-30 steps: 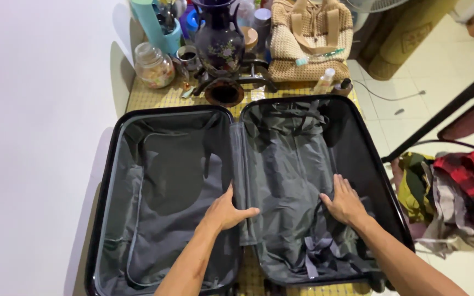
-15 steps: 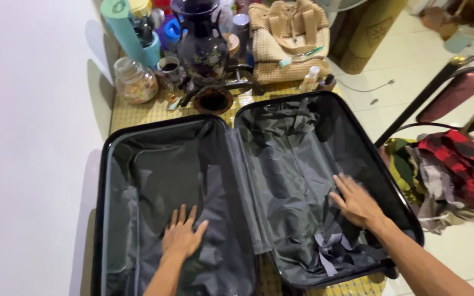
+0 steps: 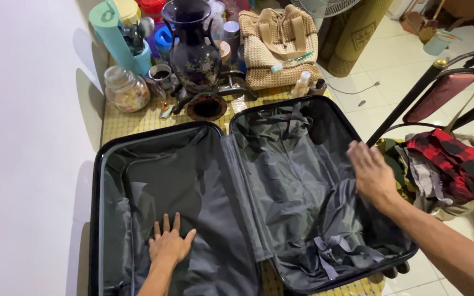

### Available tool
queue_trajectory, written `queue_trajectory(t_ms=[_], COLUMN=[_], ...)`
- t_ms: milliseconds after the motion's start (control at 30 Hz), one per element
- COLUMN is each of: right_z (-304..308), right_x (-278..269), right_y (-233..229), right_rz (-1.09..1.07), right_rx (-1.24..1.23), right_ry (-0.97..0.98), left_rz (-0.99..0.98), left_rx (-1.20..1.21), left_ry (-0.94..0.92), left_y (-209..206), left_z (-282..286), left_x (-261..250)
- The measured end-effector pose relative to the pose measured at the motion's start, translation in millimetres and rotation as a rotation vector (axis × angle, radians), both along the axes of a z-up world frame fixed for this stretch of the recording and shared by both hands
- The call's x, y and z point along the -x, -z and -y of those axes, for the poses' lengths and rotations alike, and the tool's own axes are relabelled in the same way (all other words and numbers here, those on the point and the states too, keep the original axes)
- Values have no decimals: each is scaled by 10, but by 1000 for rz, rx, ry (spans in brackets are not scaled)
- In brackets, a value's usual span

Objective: Folding and packing clothes into a silver suitcase.

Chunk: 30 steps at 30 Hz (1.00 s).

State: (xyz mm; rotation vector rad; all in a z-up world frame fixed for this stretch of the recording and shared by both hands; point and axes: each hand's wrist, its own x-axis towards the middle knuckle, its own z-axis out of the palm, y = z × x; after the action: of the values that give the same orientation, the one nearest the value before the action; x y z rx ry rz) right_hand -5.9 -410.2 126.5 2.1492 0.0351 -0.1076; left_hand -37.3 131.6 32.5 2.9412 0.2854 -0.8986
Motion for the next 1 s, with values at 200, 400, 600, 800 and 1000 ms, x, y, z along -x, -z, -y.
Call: queue_trajectory(t_ms=[200,400,600,800,1000], right_z=[143,-402,-861,-1004,-541], right_x=[217,68,107,132,54], right_y=[553,-66,1028,933,1075], right_rz=[-438,-188,-93,-323,-355], right_rx=[-336,-365,-1146,-1203,-1077], right_ry=[32,129,-392,15,-199], left_rz=[122,-4,262,95,519], left_rx=[111,31,132,-19,151], left_ry=[51,17,-34,-328,-321], left_y=[-102,-403,-21,-172,-454], left_z=[248,346,688,600,724], left_x=[-78,-63,-260,-240,-316])
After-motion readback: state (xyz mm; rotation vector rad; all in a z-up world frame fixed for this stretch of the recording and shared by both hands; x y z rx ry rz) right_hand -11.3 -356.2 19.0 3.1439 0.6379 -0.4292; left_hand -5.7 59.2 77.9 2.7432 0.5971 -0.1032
